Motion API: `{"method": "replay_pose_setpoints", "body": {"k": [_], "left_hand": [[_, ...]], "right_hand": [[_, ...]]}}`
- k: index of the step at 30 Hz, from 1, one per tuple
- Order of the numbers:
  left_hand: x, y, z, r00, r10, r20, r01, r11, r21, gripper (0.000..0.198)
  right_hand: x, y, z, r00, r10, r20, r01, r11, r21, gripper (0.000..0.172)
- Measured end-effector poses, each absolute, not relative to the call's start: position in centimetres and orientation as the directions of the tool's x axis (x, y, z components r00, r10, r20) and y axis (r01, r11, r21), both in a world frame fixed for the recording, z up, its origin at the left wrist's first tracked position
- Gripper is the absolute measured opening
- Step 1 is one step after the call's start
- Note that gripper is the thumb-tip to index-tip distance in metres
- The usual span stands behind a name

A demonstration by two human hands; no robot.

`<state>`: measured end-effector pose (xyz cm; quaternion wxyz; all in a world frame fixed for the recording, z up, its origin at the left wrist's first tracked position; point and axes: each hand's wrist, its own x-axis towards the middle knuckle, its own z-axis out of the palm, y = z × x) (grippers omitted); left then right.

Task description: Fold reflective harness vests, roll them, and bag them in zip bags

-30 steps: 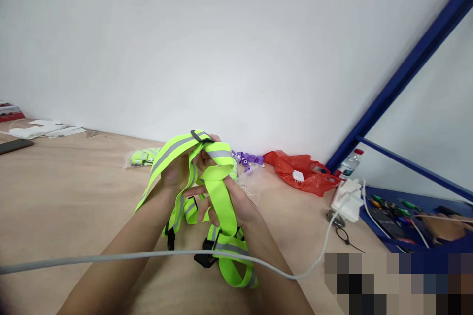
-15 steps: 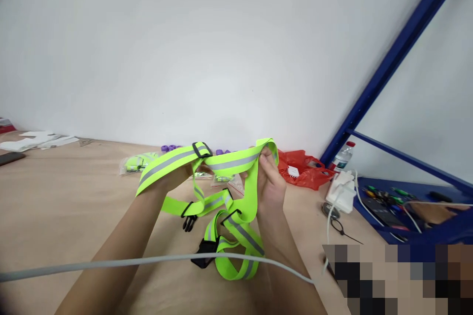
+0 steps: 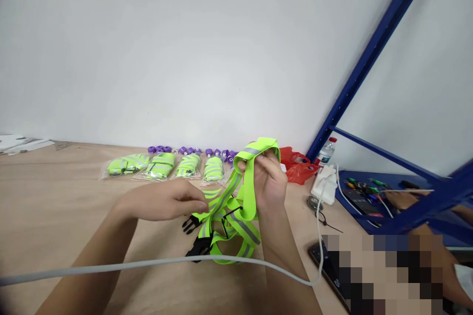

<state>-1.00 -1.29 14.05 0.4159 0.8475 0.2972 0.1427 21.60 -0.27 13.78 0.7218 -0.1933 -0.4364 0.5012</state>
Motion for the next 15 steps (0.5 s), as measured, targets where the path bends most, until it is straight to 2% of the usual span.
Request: {"method": "replay_pose_setpoints", "body": {"k": [2, 4, 6, 8, 11, 13, 15], "left_hand": [[-1.6, -0.5, 14.6, 0.752, 0.652, 0.097, 0.232, -0.400, 0.887, 0.038], [-1.6, 0.7, 14.2, 0.565, 0.759, 0.325, 0.042, -0.419, 0.907, 0.038], [-0.9, 1.9, 13.1, 0.365, 0.812, 0.456, -0.052, -0.471, 0.880, 0.032], [0.1, 2.9, 11.8, 0.366, 0.816, 0.446, -0.079, -0.451, 0.889, 0.030], [1.3, 3.9, 10.3, 0.541, 0.764, 0.352, -0.111, -0.350, 0.930, 0.040], [1.5, 4.3, 9.7, 0.644, 0.716, 0.268, -0.175, -0.204, 0.963, 0.048], [1.4, 4.5, 9.4, 0.737, 0.656, 0.161, -0.230, 0.019, 0.973, 0.062]], "right_hand": [[21.4, -0.5, 13.9, 0.081, 0.890, 0.448, -0.517, 0.422, -0.745, 0.014], [21.1, -0.7, 13.9, 0.016, 0.893, 0.451, -0.477, 0.403, -0.781, 0.017], [20.8, -0.9, 13.8, -0.061, 0.893, 0.445, -0.459, 0.371, -0.807, 0.023], [20.5, -1.2, 13.6, -0.142, 0.884, 0.444, -0.467, 0.336, -0.818, 0.030], [20.3, -1.5, 13.3, -0.282, 0.852, 0.441, -0.474, 0.275, -0.836, 0.040], [20.2, -1.8, 13.2, -0.331, 0.844, 0.423, -0.463, 0.245, -0.852, 0.042], [20.2, -2.1, 13.2, -0.325, 0.853, 0.408, -0.454, 0.238, -0.859, 0.042]]}}
